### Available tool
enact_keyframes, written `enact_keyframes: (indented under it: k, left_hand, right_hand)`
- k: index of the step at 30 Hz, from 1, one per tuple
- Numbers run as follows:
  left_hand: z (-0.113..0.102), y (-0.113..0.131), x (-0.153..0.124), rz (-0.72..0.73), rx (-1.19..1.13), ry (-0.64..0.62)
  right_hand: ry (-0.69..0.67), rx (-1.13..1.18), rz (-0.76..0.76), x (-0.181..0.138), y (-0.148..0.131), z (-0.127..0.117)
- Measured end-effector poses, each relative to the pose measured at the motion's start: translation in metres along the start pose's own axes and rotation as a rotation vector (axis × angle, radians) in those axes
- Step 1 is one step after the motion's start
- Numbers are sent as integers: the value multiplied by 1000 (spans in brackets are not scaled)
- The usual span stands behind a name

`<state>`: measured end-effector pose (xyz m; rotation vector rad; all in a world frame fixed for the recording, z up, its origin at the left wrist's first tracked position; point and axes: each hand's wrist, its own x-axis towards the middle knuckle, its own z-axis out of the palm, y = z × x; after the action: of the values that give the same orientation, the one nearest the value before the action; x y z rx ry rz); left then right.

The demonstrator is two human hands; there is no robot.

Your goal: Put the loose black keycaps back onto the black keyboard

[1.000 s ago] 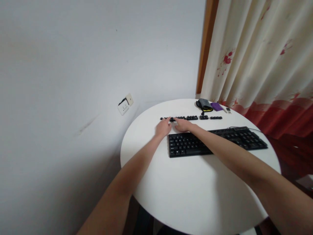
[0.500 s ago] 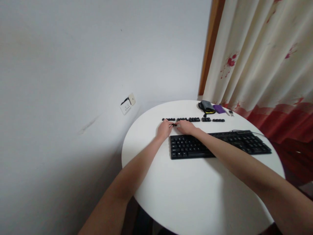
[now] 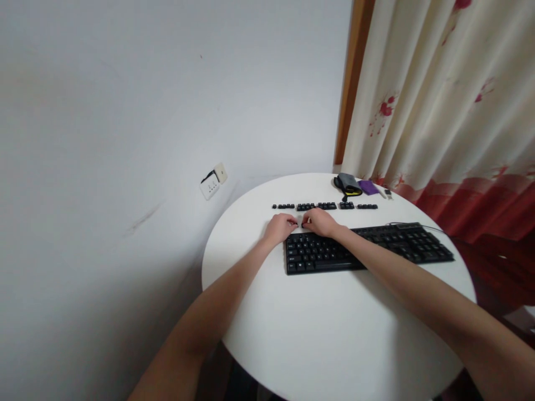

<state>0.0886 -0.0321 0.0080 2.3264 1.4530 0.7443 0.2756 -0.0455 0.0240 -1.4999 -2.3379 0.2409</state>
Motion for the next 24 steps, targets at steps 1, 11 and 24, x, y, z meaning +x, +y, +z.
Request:
enact_keyframes:
  k: [1,11,24]
  left_hand:
    - [0,2,0,-1,-12,5]
    - [2,36,-16,56,-292,-74]
    - [-5,49,-22,55,-343,-221]
  right_hand:
    - [3,16,-5,-1,2,0]
    - [194,410,-16,-44,32,-18]
    - [87,580,-42,-70,29,-14]
